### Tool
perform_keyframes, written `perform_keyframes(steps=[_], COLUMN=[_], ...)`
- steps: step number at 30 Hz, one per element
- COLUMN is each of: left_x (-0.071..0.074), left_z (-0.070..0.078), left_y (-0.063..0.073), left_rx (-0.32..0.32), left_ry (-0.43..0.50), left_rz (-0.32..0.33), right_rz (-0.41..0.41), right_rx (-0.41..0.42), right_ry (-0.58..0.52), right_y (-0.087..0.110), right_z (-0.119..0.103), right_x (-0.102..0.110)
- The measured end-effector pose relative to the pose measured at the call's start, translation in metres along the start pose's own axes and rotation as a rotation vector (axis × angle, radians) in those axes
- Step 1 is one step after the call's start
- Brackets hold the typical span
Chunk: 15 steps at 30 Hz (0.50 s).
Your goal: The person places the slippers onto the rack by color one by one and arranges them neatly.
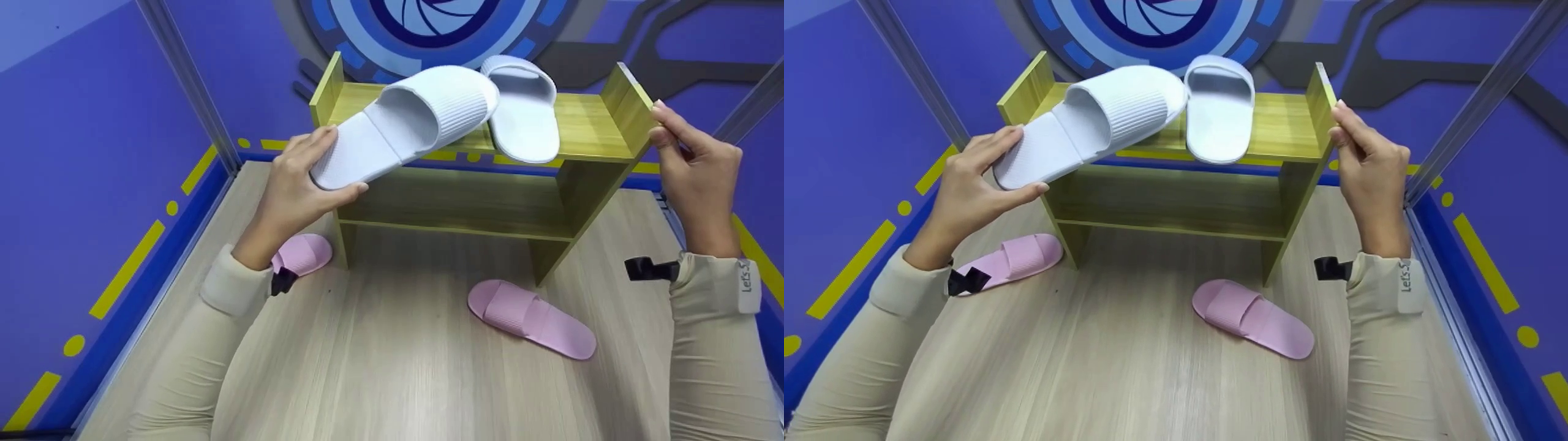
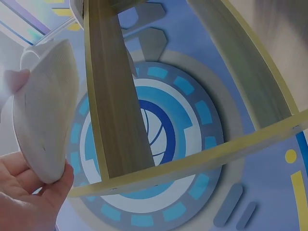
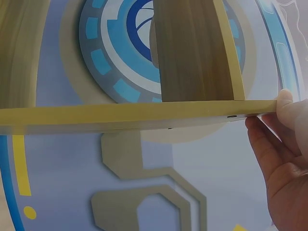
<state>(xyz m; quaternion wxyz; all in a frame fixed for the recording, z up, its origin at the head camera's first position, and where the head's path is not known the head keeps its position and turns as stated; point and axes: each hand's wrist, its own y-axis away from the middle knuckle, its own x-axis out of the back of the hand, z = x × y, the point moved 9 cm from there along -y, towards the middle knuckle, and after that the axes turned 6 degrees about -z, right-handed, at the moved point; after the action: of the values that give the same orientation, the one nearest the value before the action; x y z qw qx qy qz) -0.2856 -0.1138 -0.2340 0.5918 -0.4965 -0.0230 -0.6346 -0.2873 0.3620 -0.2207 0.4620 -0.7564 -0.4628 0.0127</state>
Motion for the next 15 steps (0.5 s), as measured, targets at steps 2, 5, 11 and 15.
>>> perform_keyframes(steps=[2, 5, 11, 15], left_x=[-0.0002, -0.0011, -0.0047, -0.007], left_z=[-0.0007, -0.0023, -0.0029, -0.002], left_y=[-0.0005, -0.0016, -0.0028, -0.0043], left_rx=[0.009, 0.03, 0.075, 0.095], left_ry=[-0.003, -0.01, -0.028, -0.05], left_rz=[0.011, 0.027, 0.044, 0.043], right_rz=[0.0, 0.001, 0.005, 0.002], right_rx=[-0.001, 0.001, -0.001, -0.005], right_ry=[0.001, 0.003, -0.006, -0.009], right_y=[-0.0001, 0.0, -0.0002, -0.0005], right_z=[-0.0003, -0.0005, 0.0011, 0.0016], right_x=[-0.0004, -0.0005, -0.0007, -0.0016])
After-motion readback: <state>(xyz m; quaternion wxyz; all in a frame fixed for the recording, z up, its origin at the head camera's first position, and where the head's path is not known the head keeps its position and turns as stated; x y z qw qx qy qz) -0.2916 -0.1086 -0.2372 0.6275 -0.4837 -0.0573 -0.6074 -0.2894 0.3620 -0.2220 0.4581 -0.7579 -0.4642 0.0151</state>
